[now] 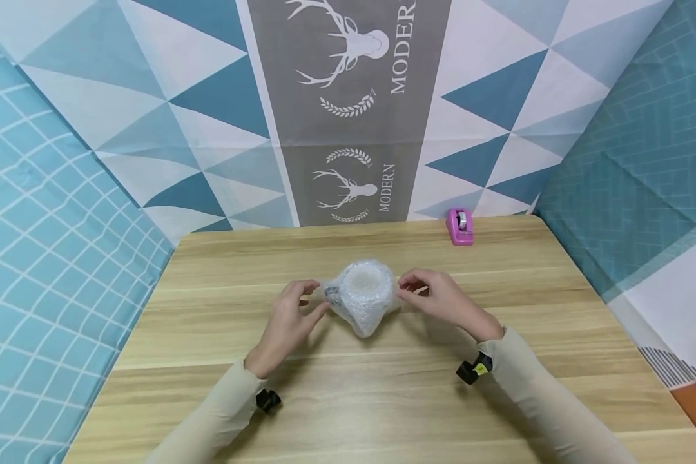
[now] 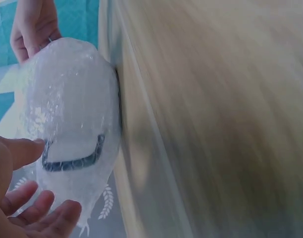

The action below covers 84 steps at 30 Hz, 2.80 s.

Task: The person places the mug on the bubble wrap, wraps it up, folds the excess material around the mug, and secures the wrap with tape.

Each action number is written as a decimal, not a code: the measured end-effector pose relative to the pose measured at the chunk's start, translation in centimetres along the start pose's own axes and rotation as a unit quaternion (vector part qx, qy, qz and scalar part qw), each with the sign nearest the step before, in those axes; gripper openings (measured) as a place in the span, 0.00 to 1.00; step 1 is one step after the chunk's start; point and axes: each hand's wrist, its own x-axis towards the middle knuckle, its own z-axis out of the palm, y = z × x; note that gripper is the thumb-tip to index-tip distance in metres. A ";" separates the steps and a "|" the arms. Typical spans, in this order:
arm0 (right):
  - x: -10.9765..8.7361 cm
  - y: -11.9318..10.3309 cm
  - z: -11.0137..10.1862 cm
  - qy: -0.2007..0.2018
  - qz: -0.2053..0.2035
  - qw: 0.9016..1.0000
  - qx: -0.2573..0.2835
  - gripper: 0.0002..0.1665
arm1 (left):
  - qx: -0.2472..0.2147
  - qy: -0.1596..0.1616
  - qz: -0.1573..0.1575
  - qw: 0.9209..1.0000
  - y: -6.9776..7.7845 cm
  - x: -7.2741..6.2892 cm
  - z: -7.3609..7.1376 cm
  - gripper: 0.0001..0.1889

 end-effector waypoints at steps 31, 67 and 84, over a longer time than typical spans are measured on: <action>3.4 0.0 2.9 -0.028 0.008 0.998 0.055 0.16 | -0.041 -0.058 -0.025 0.997 -1.8 3.7 -0.2 0.15; 15.2 -0.8 8.9 0.021 -0.006 0.997 0.071 0.19 | 0.024 -0.059 -0.135 0.989 -9.9 10.0 -6.2 0.16; 20.3 -1.4 10.9 0.026 0.021 0.997 0.072 0.18 | 0.026 -0.061 -0.143 0.988 -13.2 13.0 -8.2 0.15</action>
